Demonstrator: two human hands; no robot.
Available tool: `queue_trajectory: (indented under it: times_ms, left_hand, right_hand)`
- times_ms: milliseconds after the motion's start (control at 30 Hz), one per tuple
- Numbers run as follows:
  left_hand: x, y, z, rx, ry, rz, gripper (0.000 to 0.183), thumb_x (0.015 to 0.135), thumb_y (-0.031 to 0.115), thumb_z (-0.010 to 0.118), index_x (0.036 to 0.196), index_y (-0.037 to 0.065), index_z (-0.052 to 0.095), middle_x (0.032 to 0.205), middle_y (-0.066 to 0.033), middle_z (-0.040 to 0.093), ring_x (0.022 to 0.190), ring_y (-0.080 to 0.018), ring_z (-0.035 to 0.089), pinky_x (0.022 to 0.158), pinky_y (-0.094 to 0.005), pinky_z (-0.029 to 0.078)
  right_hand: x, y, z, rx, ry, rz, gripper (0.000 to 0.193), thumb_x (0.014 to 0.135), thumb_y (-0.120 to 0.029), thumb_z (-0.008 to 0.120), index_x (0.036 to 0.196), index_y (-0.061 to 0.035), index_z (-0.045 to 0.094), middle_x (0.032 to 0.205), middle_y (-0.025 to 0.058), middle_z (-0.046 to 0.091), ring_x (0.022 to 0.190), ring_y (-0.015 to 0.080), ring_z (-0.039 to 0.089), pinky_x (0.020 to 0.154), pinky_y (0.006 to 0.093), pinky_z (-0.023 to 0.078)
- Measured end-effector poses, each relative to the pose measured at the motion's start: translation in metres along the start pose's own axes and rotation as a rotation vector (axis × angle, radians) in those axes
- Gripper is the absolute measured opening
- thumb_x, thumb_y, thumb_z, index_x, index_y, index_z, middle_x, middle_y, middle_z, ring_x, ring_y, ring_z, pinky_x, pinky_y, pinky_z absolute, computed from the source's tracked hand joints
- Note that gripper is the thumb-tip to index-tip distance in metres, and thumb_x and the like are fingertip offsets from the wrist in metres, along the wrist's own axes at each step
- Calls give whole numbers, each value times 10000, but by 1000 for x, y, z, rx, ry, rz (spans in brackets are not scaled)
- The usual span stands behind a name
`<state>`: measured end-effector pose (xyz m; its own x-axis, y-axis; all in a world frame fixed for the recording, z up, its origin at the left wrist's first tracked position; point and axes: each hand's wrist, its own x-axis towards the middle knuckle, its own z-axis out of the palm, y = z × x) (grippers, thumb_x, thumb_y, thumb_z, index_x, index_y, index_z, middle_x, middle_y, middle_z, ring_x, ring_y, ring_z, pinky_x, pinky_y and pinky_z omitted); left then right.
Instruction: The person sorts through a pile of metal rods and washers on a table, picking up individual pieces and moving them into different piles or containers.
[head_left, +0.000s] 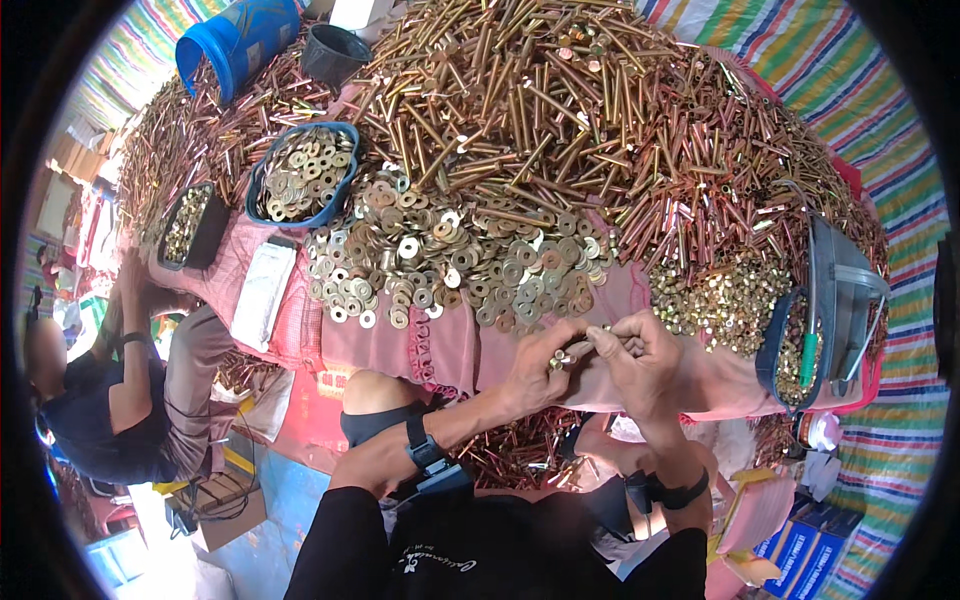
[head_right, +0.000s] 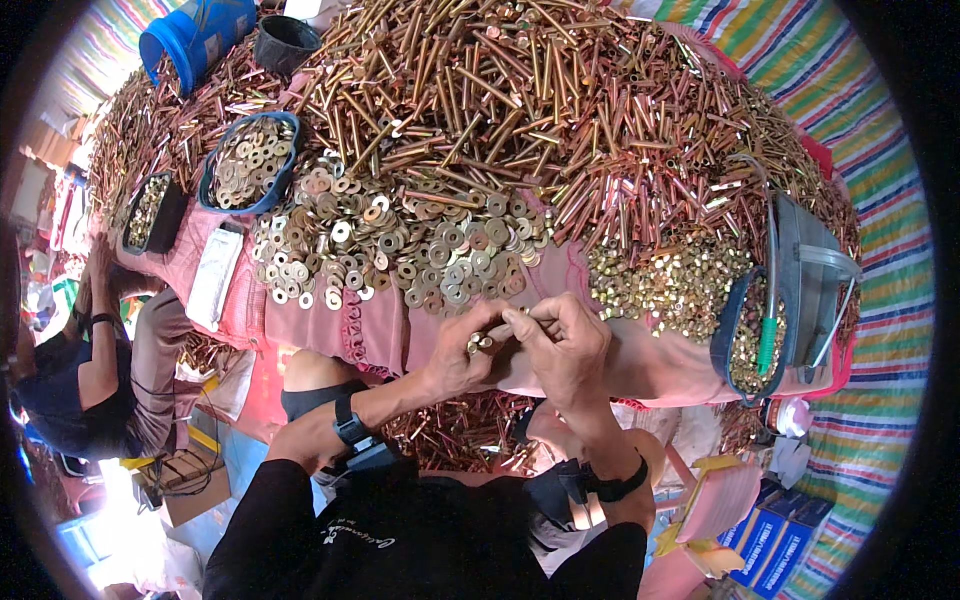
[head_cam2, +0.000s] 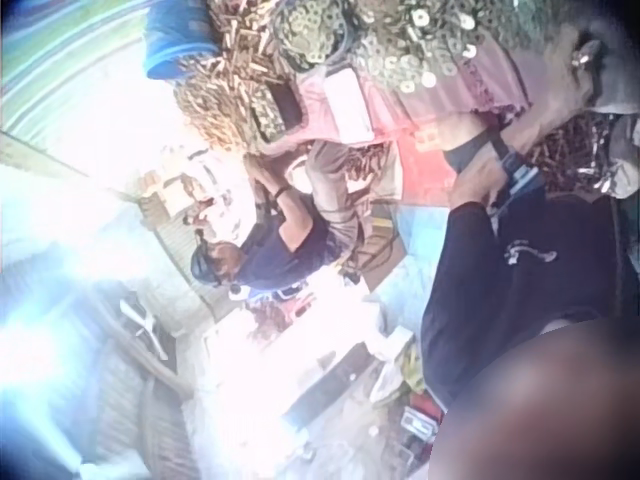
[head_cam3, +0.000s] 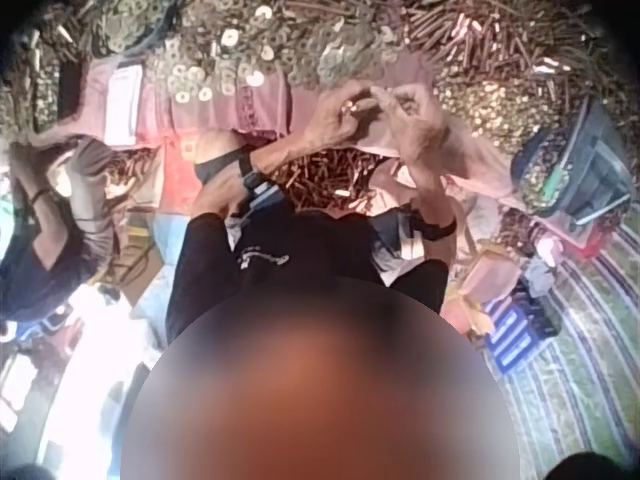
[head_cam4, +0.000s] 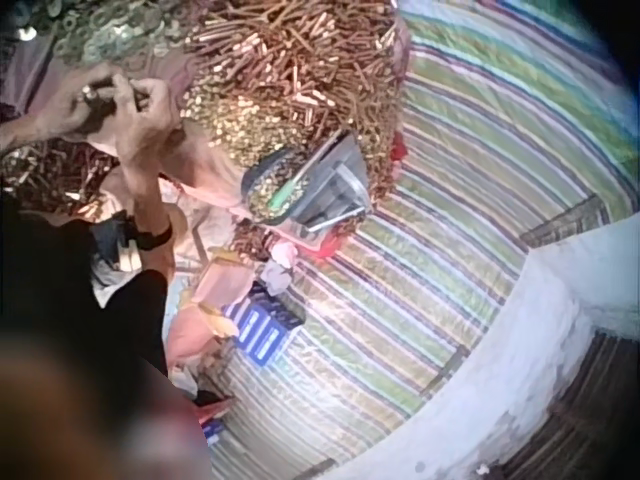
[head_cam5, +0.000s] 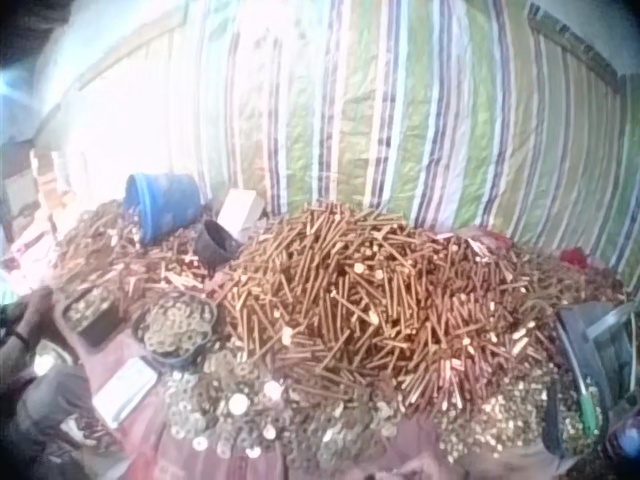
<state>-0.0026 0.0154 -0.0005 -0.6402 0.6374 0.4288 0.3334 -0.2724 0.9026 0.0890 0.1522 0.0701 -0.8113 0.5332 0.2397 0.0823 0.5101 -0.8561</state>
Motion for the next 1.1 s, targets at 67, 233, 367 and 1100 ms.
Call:
queue_trajectory:
  times_ms: [67,233,367,1100]
  left_hand:
    - [-2,-3,1,-12,2,-12,490,794,-154,500,1250,-13,610,909,-132,643,757,-245,669,690,-328,548]
    - [-2,-3,0,-25,-24,-8,505,798,-153,508,1275,-14,598,923,-126,657,799,-230,679,717,-326,558]
    - [2,4,-1,-73,-18,-87,500,793,-155,523,1266,-18,611,976,-144,681,832,-234,691,767,-323,564]
    - [5,9,1,-24,-10,-57,472,832,-170,522,1261,-4,626,989,-157,679,845,-240,675,760,-311,538]
  right_hand:
    - [-1,-2,3,17,48,14,241,894,-139,853,896,-20,644,701,59,671,602,99,604,538,301,493]
    - [2,-7,-4,-118,-6,-76,215,885,-125,840,933,-18,660,770,85,658,636,184,647,581,338,522]
    - [5,-11,-10,-179,-15,-205,176,920,-114,806,947,1,675,781,62,650,627,133,603,581,298,485]
    - [2,-23,-11,-244,-64,-207,143,968,-53,694,1078,33,659,880,140,639,689,227,690,603,347,528]
